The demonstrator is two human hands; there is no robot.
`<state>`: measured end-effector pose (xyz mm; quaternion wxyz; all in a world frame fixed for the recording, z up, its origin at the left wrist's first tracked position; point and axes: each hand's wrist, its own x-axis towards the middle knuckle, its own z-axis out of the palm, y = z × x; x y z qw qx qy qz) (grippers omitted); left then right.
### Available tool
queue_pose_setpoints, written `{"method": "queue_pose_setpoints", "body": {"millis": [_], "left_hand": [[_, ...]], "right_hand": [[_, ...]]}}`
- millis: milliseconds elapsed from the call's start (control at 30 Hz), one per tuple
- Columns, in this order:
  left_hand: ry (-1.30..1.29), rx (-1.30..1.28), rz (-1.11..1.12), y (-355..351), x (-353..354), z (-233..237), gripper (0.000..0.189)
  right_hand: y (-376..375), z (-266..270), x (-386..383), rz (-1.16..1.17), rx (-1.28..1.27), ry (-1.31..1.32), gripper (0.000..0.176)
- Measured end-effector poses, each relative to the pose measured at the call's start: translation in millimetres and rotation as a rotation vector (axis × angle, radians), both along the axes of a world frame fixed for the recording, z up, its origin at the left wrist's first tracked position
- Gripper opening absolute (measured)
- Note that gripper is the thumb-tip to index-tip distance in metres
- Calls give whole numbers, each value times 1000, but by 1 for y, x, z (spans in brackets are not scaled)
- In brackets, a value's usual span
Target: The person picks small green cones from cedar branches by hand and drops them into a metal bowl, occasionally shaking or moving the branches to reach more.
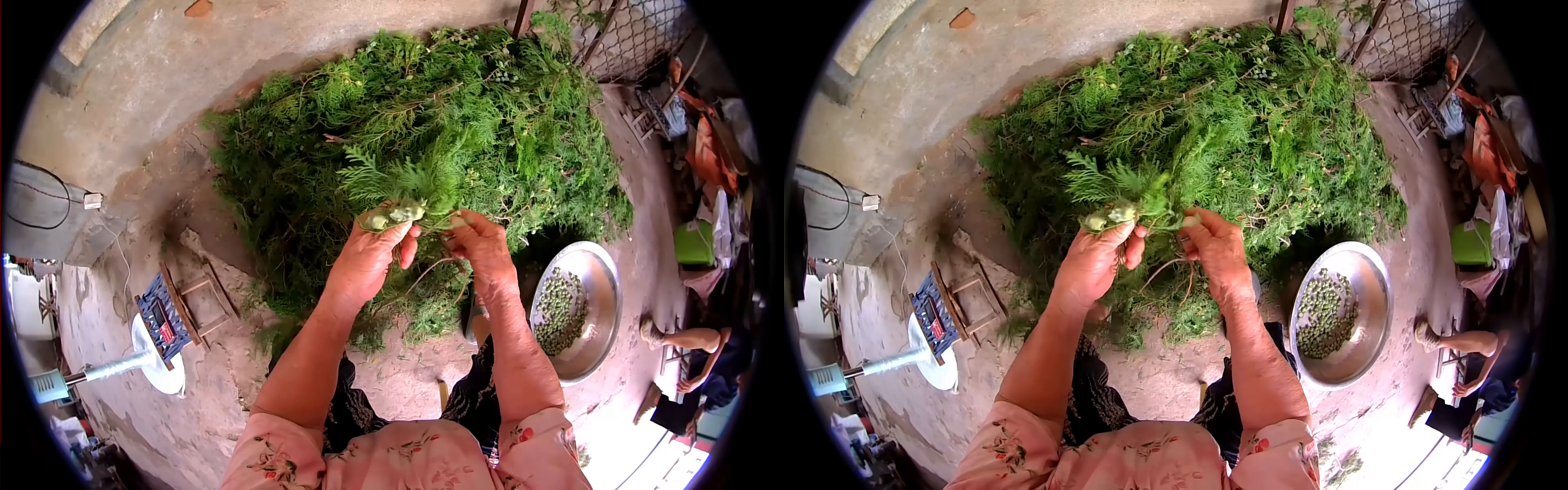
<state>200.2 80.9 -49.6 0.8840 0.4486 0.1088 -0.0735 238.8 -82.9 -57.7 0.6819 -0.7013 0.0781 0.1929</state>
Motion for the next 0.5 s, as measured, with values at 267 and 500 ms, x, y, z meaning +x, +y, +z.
{"method": "queue_pose_setpoints", "body": {"millis": [267, 500], "left_hand": [[-367, 494, 316, -8, 10, -24, 7], [-233, 844, 339, -14, 9, -21, 24]], "right_hand": [[-8, 9, 5, -376, 246, -398, 15], [3, 14, -9, -122, 225, -500, 20]]}}
